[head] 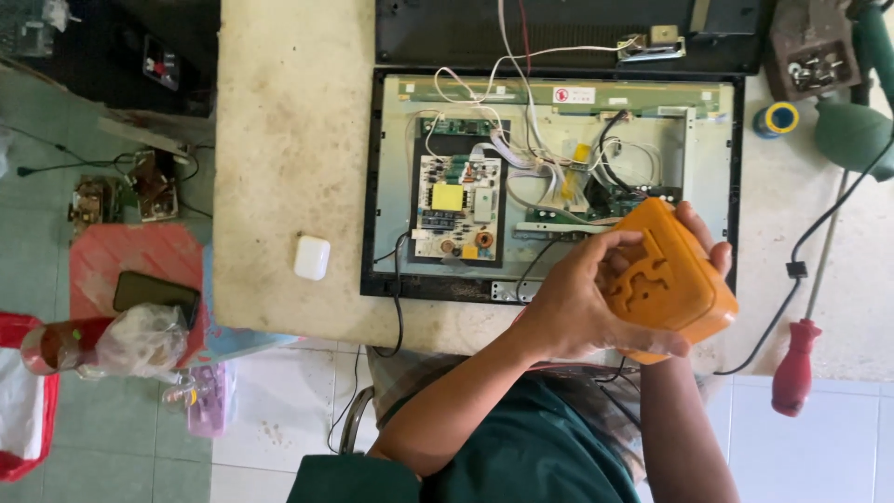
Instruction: The person uses a screwdriver to remove screws from the back of a television set. They then lift the back cover to expose the internal components and use a multimeter to test the circuitry.
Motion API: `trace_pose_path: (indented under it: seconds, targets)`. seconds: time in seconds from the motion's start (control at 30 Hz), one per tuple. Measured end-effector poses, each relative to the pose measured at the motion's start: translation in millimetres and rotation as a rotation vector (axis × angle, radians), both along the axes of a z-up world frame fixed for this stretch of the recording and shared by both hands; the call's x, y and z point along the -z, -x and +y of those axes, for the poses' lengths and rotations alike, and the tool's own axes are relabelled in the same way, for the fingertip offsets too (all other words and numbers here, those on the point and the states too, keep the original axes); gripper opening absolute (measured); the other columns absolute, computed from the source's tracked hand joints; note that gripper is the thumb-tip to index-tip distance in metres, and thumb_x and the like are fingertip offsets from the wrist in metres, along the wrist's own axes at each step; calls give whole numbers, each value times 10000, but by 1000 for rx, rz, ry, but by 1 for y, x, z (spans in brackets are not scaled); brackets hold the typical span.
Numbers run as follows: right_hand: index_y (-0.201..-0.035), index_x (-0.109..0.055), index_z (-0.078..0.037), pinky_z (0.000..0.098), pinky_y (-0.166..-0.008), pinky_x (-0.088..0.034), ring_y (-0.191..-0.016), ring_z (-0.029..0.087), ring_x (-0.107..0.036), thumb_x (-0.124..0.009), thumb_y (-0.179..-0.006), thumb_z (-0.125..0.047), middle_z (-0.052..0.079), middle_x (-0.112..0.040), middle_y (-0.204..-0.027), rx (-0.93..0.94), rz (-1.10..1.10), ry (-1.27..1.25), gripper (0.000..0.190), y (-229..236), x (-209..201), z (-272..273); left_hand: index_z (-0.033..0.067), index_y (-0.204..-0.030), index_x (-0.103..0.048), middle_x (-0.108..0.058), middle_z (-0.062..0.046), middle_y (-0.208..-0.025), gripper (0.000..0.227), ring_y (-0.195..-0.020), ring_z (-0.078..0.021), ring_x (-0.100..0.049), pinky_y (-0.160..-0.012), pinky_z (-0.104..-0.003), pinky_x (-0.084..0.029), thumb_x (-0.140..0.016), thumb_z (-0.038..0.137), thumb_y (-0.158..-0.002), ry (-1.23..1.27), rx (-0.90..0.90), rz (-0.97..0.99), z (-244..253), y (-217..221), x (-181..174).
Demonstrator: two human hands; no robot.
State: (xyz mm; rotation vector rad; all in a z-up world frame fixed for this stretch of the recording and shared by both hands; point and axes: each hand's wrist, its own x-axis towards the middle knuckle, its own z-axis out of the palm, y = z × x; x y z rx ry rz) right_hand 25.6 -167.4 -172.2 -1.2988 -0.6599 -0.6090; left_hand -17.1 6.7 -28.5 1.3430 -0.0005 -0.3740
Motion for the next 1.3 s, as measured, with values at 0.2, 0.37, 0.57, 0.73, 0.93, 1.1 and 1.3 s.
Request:
trace_pose_path:
  seconds: [0.2,0.37,0.57,0.73,0.93,1.1,1.3]
  targets:
    - [-1639,-298,-259,542,-1266,-311,-1499,370,-337,-456,-963,-632,253,-349,-1545,-10,29,14,788,4,-23,11,-120,-1473,-360,-489,-242,-1117,1184,-1063,-413,-617,-927,-516,-584,-890,423,-565,-63,-58,-182,6,-1,-17]
    - [-1638,-319,-294,521,-1292,-304,-1519,312,-326,-464,-1017,-556,179,-353,-1571,5,52,31,690,13,-43,23,-87,-1505,-336,-512,-204,-1089,1166,-957,-365,-667,-812,-467,-628,-894,443,-629,-256,-194,-381,-4,13,-6]
    - [-1638,-346,-341,493,-1326,-296,-1546,236,-312,-474,-1088,-454,80,-356,-1607,6,81,45,575,15,-65,19,83,-1555,-348,-611,-96,-1199,1188,-994,-181,-612,-875,-321,-555,-761,660,-603,-363,-188,-374,-10,18,-15]
    - [-1493,-496,-299,445,-1135,-465,-1394,270,-448,-383,-1180,-385,54,-433,-1585,127,356,-61,344,30,-69,-17,116,-1514,-379,-535,-89,-1265,1114,-1083,-198,-540,-899,-317,-524,-718,694,-624,-292,-105,-481,-29,6,-27]
    - [-1617,-288,-282,537,-1342,-306,-1519,314,-348,-438,-1128,-382,200,-370,-1539,192,94,459,521,33,-97,-62,72,-1532,-365,-474,-123,-1473,1226,-1318,-256,-537,-997,-353,-541,-748,646,-518,-29,221,-1,-34,-5,-40]
    - [-1617,-283,-215,514,-1309,-352,-1482,302,-380,-492,-1064,-453,184,-382,-1541,197,48,512,638,35,-90,-74,154,-1506,-426,-474,-84,-1388,1253,-1128,-180,-552,-786,-287,-597,-736,672,-409,-97,210,42,-40,-1,-39]
    - [-1599,-268,-142,524,-1260,-366,-1438,329,-401,-507,-1052,-460,204,-388,-1534,284,68,563,677,36,-84,-76,137,-1539,-381,-518,-114,-1396,1082,-1260,-244,-502,-1063,-377,-526,-762,616,-647,-320,-86,-475,-47,11,-16]
